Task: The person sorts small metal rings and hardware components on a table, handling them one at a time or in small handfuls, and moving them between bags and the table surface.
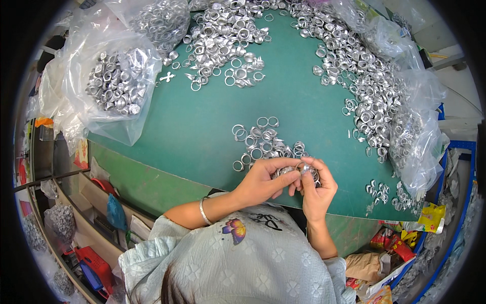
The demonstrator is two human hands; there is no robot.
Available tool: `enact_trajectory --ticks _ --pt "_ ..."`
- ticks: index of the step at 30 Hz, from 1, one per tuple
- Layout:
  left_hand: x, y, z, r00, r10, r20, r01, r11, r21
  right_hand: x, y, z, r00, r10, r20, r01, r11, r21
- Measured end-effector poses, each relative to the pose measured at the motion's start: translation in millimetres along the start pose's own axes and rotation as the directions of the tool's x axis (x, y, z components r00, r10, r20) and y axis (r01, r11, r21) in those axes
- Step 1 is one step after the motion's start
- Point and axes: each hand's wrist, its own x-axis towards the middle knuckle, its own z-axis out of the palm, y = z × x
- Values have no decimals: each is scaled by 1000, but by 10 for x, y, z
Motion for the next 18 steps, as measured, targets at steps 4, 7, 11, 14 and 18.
enact_trajectory --ticks 4,7,11,14,18 --pt "27 10 25 999 19 -36 -21 998 -61 7 43 -9 999 10 33 -13 998 64" --pt "17 15 15 1000 13 -26 -14 999 -46 -30 81 -36 995 87 44 -94 974 205" --pt "16 28 -4 1000 19 -16 -18 998 66 -18 65 -5 994 70 80 -88 962 260" --pt "-1 100 4 999 9 36 -11 998 57 2 46 -7 993 61 104 -90 949 303" --pt "-1 -14 68 996 91 -3 -90 978 -190 1 10 46 993 74 94 -106 905 413"
